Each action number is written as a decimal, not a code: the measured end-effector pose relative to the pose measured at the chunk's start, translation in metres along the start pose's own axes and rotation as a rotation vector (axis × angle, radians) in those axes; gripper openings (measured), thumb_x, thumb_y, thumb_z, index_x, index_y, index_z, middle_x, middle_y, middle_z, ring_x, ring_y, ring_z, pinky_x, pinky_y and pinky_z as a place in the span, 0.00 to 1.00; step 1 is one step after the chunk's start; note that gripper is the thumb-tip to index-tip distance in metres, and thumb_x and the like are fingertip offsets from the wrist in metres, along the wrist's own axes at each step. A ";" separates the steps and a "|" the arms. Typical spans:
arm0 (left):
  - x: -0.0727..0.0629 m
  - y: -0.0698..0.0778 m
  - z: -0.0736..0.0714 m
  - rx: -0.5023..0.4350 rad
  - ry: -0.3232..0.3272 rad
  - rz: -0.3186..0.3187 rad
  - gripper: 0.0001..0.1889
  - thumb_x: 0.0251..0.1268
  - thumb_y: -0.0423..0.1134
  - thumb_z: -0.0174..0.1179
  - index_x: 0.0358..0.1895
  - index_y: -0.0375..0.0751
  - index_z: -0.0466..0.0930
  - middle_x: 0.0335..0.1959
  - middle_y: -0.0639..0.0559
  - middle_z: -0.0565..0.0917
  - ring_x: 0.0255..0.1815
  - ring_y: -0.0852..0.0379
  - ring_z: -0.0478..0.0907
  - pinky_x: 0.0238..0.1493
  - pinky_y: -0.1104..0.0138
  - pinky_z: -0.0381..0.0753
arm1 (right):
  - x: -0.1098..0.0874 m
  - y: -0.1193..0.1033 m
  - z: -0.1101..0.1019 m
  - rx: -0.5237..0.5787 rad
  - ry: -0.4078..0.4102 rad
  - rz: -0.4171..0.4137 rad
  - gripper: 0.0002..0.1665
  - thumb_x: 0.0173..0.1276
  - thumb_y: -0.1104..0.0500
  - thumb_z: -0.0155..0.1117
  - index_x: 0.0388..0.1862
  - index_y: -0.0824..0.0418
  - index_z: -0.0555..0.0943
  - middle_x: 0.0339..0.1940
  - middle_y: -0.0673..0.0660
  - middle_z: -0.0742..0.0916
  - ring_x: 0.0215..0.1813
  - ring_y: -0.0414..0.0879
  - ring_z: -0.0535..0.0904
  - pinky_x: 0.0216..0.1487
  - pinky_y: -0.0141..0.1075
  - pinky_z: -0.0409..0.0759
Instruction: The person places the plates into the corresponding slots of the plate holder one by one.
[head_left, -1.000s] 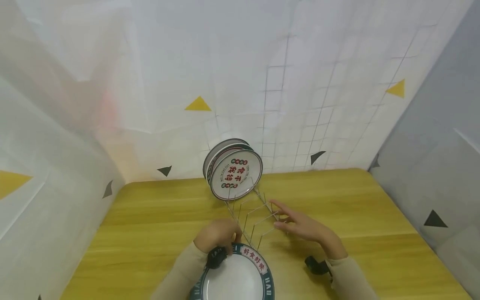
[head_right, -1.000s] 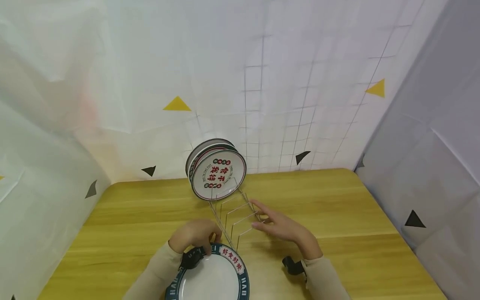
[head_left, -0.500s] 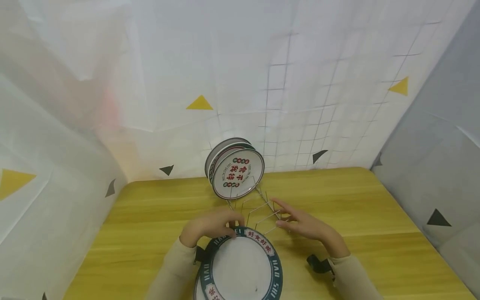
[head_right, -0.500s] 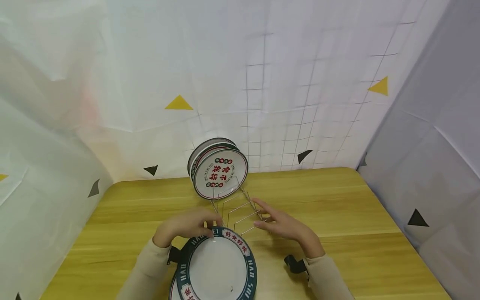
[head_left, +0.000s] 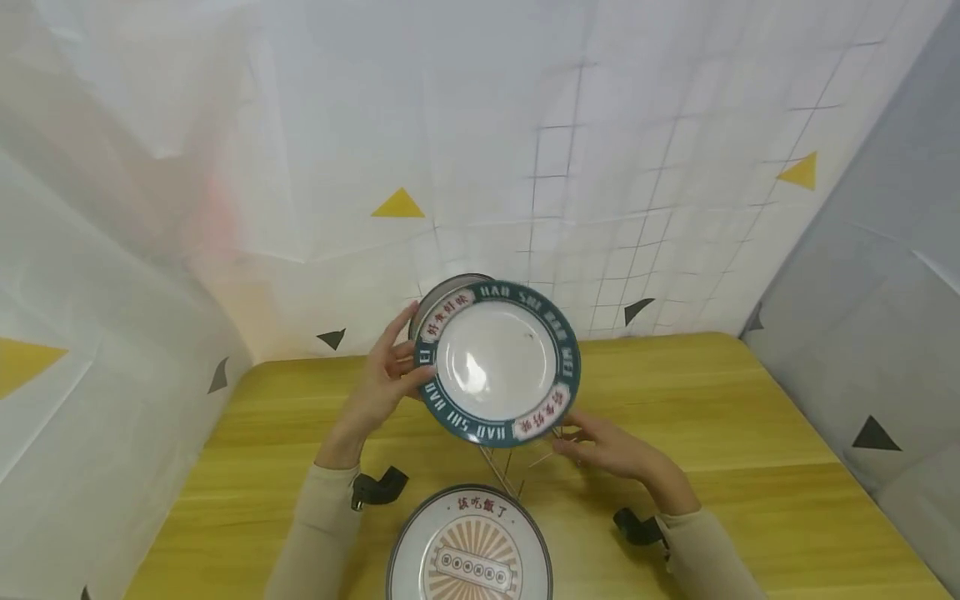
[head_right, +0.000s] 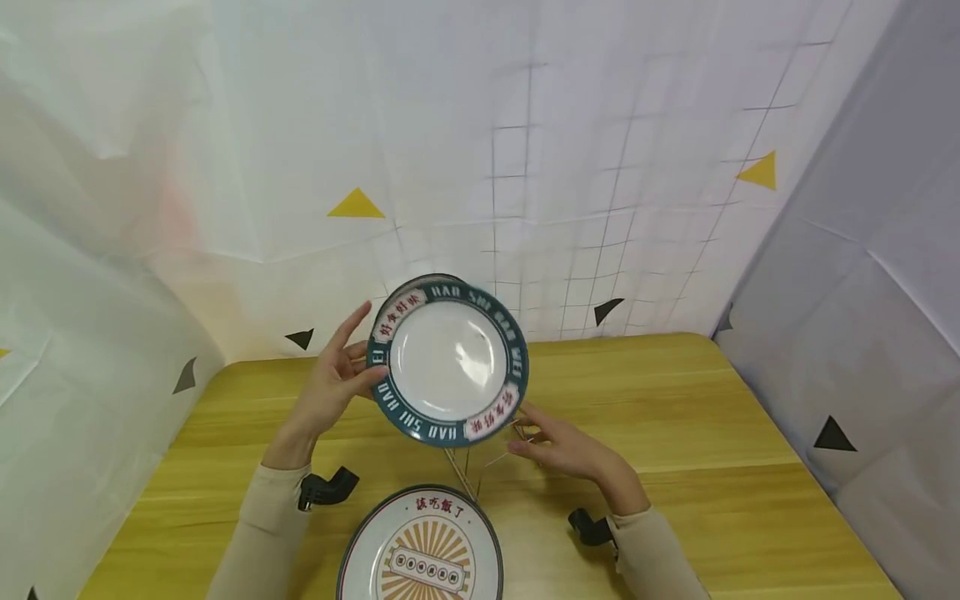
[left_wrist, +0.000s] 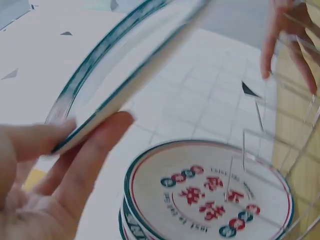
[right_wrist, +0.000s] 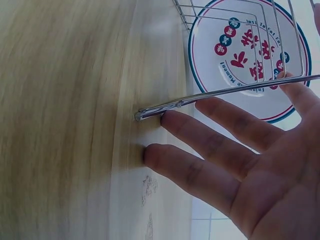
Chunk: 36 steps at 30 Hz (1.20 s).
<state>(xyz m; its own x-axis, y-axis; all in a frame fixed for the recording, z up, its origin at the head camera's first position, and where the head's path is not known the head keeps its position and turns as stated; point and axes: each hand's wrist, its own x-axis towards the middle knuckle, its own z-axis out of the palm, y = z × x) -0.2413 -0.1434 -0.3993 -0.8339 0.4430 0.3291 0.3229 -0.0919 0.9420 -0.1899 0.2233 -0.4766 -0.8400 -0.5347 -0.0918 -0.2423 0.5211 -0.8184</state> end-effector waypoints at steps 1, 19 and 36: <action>0.001 0.002 0.000 -0.044 0.044 0.004 0.46 0.64 0.23 0.59 0.79 0.58 0.46 0.59 0.35 0.79 0.42 0.53 0.86 0.32 0.57 0.87 | 0.000 -0.001 0.000 0.004 -0.002 -0.001 0.39 0.75 0.46 0.54 0.79 0.48 0.53 0.72 0.65 0.71 0.67 0.66 0.71 0.60 0.59 0.75; 0.015 -0.027 0.022 0.720 0.636 0.558 0.34 0.59 0.17 0.59 0.70 0.43 0.69 0.43 0.40 0.82 0.35 0.50 0.81 0.23 0.69 0.83 | 0.000 -0.005 -0.001 -0.008 0.007 0.029 0.40 0.74 0.43 0.55 0.77 0.29 0.47 0.72 0.62 0.71 0.71 0.62 0.67 0.64 0.61 0.71; 0.022 -0.064 0.045 0.884 0.513 0.543 0.36 0.59 0.17 0.56 0.70 0.50 0.69 0.29 0.46 0.74 0.25 0.58 0.63 0.23 0.69 0.67 | 0.001 -0.004 -0.001 -0.015 0.005 0.020 0.42 0.73 0.43 0.56 0.79 0.36 0.48 0.72 0.60 0.72 0.71 0.60 0.68 0.64 0.59 0.72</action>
<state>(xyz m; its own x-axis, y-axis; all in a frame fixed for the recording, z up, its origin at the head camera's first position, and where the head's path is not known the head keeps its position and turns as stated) -0.2602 -0.0881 -0.4554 -0.5079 0.1034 0.8552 0.7256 0.5863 0.3601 -0.1898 0.2216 -0.4732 -0.8471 -0.5208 -0.1058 -0.2320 0.5416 -0.8080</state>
